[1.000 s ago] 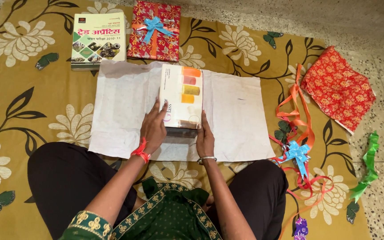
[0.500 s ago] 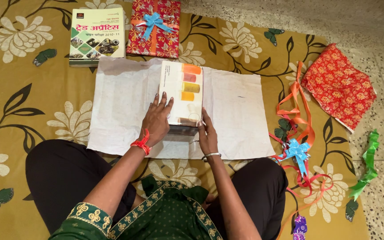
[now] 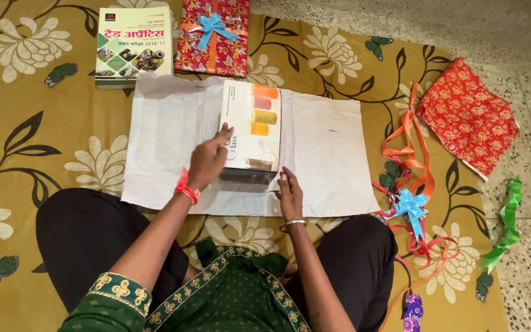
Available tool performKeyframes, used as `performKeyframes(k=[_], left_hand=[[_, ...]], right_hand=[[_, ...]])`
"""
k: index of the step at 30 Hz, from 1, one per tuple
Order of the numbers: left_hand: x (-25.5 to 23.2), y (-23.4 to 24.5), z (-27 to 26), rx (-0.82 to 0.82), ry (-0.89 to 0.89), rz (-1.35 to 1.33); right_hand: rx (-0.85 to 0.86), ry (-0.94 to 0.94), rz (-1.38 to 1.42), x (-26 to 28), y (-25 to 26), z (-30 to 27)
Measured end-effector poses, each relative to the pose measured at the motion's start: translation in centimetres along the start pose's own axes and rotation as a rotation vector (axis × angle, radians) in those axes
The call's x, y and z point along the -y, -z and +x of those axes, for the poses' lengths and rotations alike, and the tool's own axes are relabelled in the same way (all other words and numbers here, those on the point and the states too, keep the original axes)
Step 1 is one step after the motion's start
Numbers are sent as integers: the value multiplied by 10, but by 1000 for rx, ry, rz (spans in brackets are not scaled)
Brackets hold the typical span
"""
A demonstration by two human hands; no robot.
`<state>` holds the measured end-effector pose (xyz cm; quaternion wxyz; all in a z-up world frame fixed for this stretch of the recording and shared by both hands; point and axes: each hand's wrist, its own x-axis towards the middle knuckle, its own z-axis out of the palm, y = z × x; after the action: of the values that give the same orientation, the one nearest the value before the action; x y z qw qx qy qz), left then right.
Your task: The person places a rectangular box on a sheet of purple floral wrapping paper, folds the paper around the box, and smooths the edges. They continue folding the ends to create neat corners, pressing the paper firmly to secure the wrap.
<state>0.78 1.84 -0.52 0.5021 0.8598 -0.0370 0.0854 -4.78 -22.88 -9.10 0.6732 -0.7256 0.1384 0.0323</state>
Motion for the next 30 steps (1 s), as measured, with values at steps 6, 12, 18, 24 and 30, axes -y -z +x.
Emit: performKeyframes(k=[6,12,18,24,30], left_hand=[[27,23,-11,-204,335,-378],[63,37,-41,-155,319,-225],[127,57,-46,-212,207,210],[196,126,-39,-189,361,452],[199,145,-50,-125,716,-203]], right_hand=[[-98,404,-255,38,7,-6],[-112,634,-729,91,-37,-6],[5,656,-1065,109,-84,11],[4,647,-1116,99,-87,11],[0,646,-1143,96,-88,14]])
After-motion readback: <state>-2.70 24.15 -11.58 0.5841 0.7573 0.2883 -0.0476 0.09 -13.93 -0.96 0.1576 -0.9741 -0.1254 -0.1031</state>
